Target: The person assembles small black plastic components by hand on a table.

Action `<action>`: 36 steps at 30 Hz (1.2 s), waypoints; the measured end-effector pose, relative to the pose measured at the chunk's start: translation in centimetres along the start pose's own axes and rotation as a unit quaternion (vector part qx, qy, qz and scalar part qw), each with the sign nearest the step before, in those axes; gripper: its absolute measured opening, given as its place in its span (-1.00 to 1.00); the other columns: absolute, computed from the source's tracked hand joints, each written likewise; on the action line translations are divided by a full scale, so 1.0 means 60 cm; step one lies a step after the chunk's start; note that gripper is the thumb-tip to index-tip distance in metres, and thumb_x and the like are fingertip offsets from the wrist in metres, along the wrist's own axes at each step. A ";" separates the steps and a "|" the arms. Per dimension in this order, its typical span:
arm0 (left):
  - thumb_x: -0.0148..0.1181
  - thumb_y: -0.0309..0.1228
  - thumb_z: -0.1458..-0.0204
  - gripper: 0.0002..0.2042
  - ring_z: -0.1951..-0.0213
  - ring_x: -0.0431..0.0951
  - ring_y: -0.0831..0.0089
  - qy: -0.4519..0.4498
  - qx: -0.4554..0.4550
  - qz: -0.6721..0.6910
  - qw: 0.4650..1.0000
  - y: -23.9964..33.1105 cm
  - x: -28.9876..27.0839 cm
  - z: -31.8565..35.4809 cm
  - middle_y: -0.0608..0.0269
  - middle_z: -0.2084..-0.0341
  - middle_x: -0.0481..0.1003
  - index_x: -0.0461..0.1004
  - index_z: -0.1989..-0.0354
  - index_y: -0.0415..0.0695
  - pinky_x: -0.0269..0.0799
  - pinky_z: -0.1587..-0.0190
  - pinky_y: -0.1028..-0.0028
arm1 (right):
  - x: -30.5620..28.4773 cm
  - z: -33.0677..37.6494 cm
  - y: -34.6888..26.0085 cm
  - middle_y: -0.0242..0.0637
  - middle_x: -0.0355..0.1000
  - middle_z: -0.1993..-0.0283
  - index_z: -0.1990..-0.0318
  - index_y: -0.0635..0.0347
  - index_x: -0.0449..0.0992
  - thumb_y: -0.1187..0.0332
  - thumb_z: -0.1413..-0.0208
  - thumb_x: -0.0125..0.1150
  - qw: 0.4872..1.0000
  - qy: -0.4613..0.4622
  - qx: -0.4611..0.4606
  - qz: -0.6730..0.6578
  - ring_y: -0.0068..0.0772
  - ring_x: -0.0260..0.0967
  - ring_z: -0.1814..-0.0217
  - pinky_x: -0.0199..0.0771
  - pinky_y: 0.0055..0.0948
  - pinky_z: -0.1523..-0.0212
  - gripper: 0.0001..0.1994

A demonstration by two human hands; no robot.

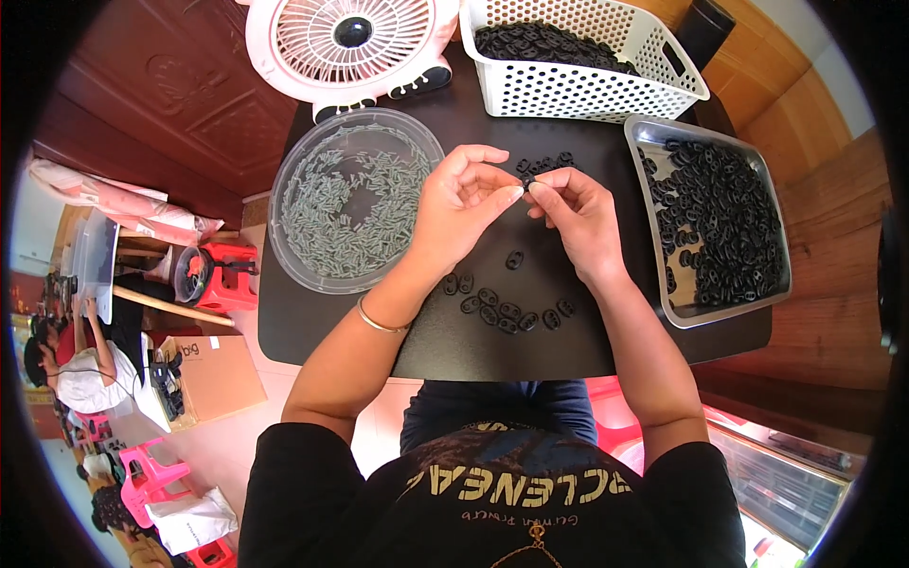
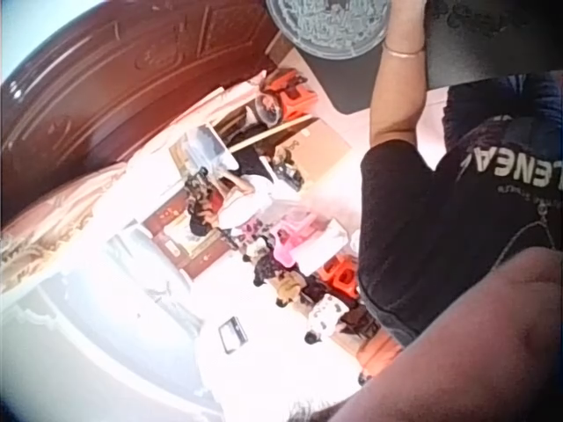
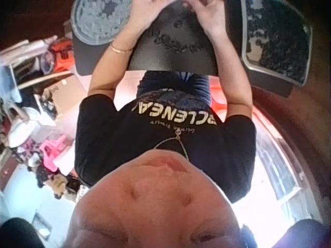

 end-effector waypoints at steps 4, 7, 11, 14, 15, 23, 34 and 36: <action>0.07 -0.41 -0.04 -0.87 0.45 0.42 0.62 -0.052 -0.084 -0.031 0.995 -0.028 0.001 0.001 0.29 0.52 0.44 0.38 0.33 -0.22 0.33 0.34 0.64 | -0.006 0.000 0.004 -0.41 0.42 0.44 0.36 0.28 0.46 0.42 -0.02 0.12 1.000 0.010 0.005 0.000 -0.69 0.33 0.44 0.28 -0.70 0.44 -0.89; -0.01 -0.30 -0.09 -0.79 0.48 0.40 0.61 -0.079 -0.113 -0.009 0.990 -0.038 0.010 0.006 0.30 0.53 0.43 0.40 0.40 -0.21 0.29 0.39 0.66 | -0.006 0.002 0.002 -0.40 0.42 0.43 0.35 0.30 0.46 0.45 -0.02 0.12 1.000 0.015 -0.006 -0.012 -0.69 0.33 0.44 0.32 -0.68 0.41 -0.90; -0.02 -0.31 -0.10 -0.80 0.50 0.38 0.61 -0.079 -0.125 0.003 0.989 -0.038 0.013 0.010 0.31 0.54 0.43 0.39 0.42 -0.20 0.27 0.42 0.66 | -0.003 0.005 -0.003 -0.40 0.42 0.43 0.35 0.31 0.46 0.46 -0.01 0.13 1.000 0.012 -0.019 -0.015 -0.68 0.33 0.45 0.36 -0.67 0.38 -0.91; -0.02 -0.34 -0.09 -0.82 0.50 0.38 0.61 -0.074 -0.125 0.007 0.989 -0.038 0.011 0.008 0.31 0.55 0.43 0.39 0.42 -0.20 0.27 0.41 0.65 | -0.001 0.003 -0.001 -0.41 0.42 0.43 0.36 0.31 0.46 0.46 -0.01 0.13 1.000 0.009 -0.026 -0.011 -0.68 0.33 0.45 0.37 -0.67 0.38 -0.91; 0.00 -0.35 -0.08 -0.82 0.51 0.38 0.62 -0.070 -0.116 0.005 0.991 -0.037 0.009 0.007 0.31 0.56 0.42 0.39 0.42 -0.22 0.27 0.42 0.65 | -0.001 0.002 0.000 -0.41 0.42 0.43 0.36 0.31 0.46 0.46 -0.01 0.13 0.999 0.010 -0.029 -0.009 -0.69 0.33 0.45 0.37 -0.67 0.38 -0.91; 0.07 -0.47 -0.02 -0.90 0.48 0.40 0.64 -0.055 -0.071 -0.029 0.996 -0.019 0.012 0.005 0.30 0.53 0.44 0.38 0.39 -0.25 0.33 0.37 0.65 | 0.000 0.001 0.002 -0.37 0.43 0.44 0.38 0.31 0.45 0.46 -0.02 0.12 1.000 0.010 -0.026 -0.003 -0.68 0.35 0.43 0.38 -0.67 0.38 -0.92; 0.14 -0.61 0.09 -0.94 0.45 0.48 0.61 -0.008 0.075 -0.122 0.990 0.009 0.002 0.008 0.26 0.52 0.46 0.41 0.43 -0.31 0.41 0.38 0.62 | 0.008 0.004 0.004 -0.36 0.43 0.45 0.38 0.29 0.45 0.43 -0.02 0.11 0.999 -0.023 0.017 -0.039 -0.67 0.30 0.45 0.32 -0.66 0.38 -0.90; 0.17 -0.58 0.11 -0.92 0.48 0.47 0.63 -0.013 0.061 -0.119 0.991 0.008 0.001 0.006 0.27 0.53 0.46 0.40 0.45 -0.30 0.40 0.41 0.62 | 0.007 0.003 0.005 -0.38 0.42 0.45 0.36 0.28 0.44 0.41 -0.03 0.10 0.998 -0.024 0.016 -0.056 -0.69 0.28 0.46 0.29 -0.68 0.40 -0.89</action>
Point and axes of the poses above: each hand's wrist, its own z-axis away from the middle knuckle, its own x-axis out of the palm, y = z × x, the point moved 9 cm from there along -z, towards the middle knuckle
